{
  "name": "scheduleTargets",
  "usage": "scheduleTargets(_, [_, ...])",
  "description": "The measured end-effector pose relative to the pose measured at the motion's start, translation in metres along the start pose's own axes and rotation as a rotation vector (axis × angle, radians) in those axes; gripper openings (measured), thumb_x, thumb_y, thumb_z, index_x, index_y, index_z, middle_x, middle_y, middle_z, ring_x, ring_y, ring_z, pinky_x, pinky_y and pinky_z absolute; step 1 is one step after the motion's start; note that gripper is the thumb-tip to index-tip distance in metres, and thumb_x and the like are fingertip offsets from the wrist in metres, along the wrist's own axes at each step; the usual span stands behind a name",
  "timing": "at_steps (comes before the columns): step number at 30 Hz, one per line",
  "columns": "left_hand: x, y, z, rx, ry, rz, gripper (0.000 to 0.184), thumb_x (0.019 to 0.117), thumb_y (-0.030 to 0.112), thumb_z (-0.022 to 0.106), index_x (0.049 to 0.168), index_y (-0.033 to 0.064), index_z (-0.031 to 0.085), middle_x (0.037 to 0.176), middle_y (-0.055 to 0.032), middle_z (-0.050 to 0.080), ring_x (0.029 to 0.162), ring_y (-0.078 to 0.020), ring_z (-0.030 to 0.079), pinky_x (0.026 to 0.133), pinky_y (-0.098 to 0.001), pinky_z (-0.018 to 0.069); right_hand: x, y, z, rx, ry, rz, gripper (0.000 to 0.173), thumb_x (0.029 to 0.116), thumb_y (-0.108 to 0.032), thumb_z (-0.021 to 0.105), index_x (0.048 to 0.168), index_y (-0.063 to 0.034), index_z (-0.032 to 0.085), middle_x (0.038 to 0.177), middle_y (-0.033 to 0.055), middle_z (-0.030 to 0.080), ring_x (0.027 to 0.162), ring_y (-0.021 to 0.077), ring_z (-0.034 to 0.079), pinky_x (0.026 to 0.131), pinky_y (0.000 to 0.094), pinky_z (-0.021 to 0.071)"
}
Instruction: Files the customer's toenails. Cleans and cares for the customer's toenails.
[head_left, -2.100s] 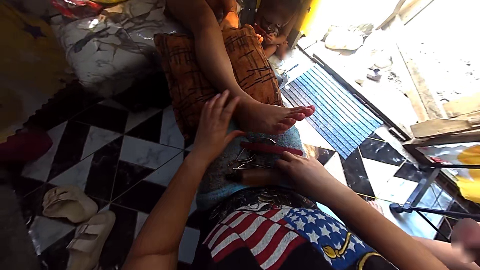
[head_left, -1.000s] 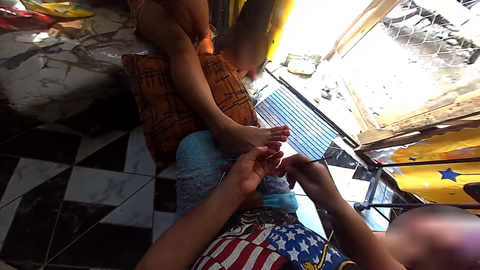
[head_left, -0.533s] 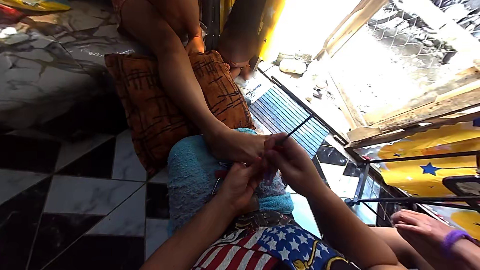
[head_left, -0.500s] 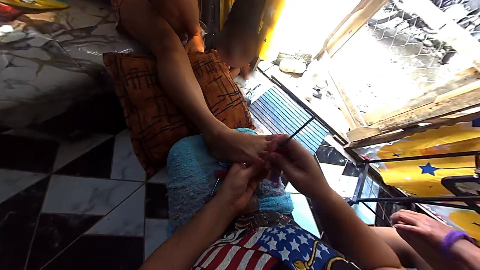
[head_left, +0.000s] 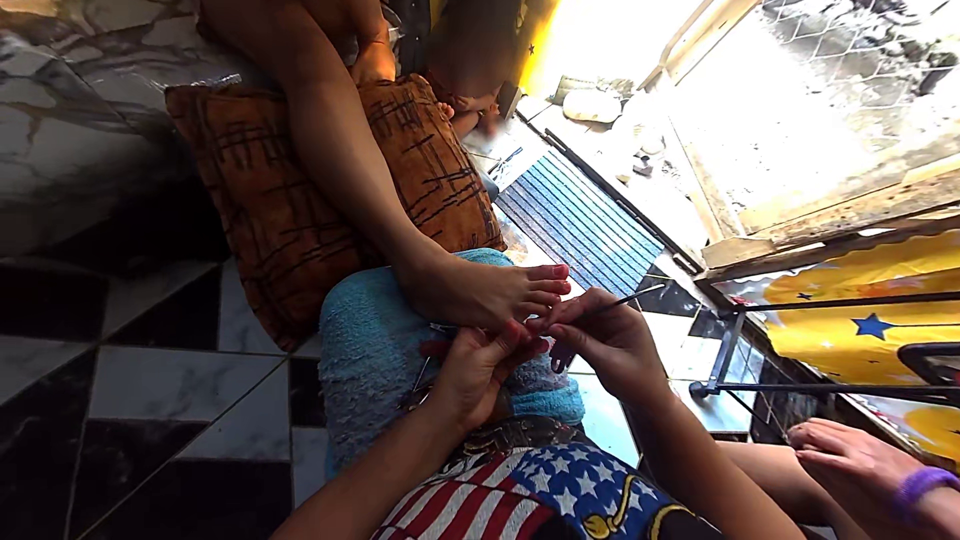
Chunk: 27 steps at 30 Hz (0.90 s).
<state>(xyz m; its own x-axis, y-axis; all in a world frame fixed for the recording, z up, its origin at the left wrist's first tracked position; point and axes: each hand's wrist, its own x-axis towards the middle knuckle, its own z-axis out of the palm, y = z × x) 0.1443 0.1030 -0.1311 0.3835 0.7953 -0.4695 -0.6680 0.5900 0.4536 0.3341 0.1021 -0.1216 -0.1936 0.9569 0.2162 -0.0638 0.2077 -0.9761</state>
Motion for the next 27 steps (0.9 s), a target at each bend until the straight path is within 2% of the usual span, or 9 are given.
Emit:
scheduleTargets(3, [0.001, -0.002, 0.0, 0.0, 0.018, 0.015, 0.008, 0.0988, -0.007, 0.056, 0.104, -0.0014, 0.059, 0.093, -0.0127, 0.072, 0.086, -0.0208, 0.073, 0.086, -0.0353, 0.0617, 0.0, -0.001, 0.0, -0.04, -0.005, -0.002, 0.013, 0.0952, -0.002, 0.07, 0.107, -0.0054, 0.067, 0.103, 0.0078, 0.076, 0.088, 0.0153, 0.076, 0.071, 0.0268, 0.0641])
scheduleTargets(5, [0.001, -0.003, 0.0, 0.002, 0.032, 0.022, 0.009, 0.0984, -0.007, 0.057, 0.105, -0.0015, 0.059, 0.095, -0.0132, 0.072, 0.087, -0.0214, 0.074, 0.087, -0.0358, 0.0614, 0.0, 0.0, 0.0, -0.056, -0.011, -0.009, 0.013, 0.0949, -0.001, 0.07, 0.107, -0.0051, 0.066, 0.103, 0.0078, 0.076, 0.09, 0.0161, 0.076, 0.075, 0.0284, 0.0646])
scheduleTargets(9, [0.001, -0.004, 0.001, 0.003, 0.043, 0.034, 0.013, 0.099, -0.007, 0.055, 0.11, -0.0015, 0.056, 0.097, -0.0131, 0.072, 0.09, -0.0218, 0.073, 0.088, -0.0367, 0.0612, -0.001, 0.004, 0.001, -0.068, 0.0, -0.028, 0.014, 0.0946, -0.001, 0.07, 0.107, -0.0061, 0.066, 0.102, 0.0063, 0.076, 0.09, 0.0158, 0.076, 0.078, 0.0295, 0.0647])
scheduleTargets(19, [0.002, -0.006, -0.001, 0.01, 0.04, 0.048, 0.009, 0.0988, -0.008, 0.055, 0.104, -0.0024, 0.059, 0.094, -0.0129, 0.071, 0.087, -0.021, 0.072, 0.087, -0.0354, 0.0607, -0.004, 0.009, 0.01, 0.008, 0.095, -0.011, 0.014, 0.0942, 0.001, 0.07, 0.106, -0.0058, 0.066, 0.099, 0.0077, 0.076, 0.081, 0.0155, 0.076, 0.07, 0.029, 0.0649])
scheduleTargets(22, [0.001, -0.006, -0.001, -0.001, 0.038, 0.047, 0.011, 0.0988, -0.008, 0.055, 0.106, -0.0013, 0.058, 0.095, -0.013, 0.071, 0.089, -0.0214, 0.073, 0.088, -0.0359, 0.0607, -0.006, 0.007, 0.01, 0.017, 0.076, -0.036, 0.013, 0.0948, 0.001, 0.069, 0.106, -0.0058, 0.067, 0.101, 0.0081, 0.075, 0.085, 0.017, 0.076, 0.075, 0.0307, 0.065])
scheduleTargets(27, [0.001, -0.006, -0.002, -0.008, 0.039, 0.054, 0.01, 0.0993, -0.008, 0.053, 0.106, -0.0021, 0.058, 0.095, -0.0132, 0.071, 0.088, -0.0217, 0.073, 0.088, -0.0361, 0.0609, -0.006, 0.007, 0.014, 0.005, 0.089, -0.034, 0.014, 0.095, 0.001, 0.069, 0.107, -0.0062, 0.065, 0.101, 0.0082, 0.075, 0.083, 0.0161, 0.075, 0.072, 0.0297, 0.0647])
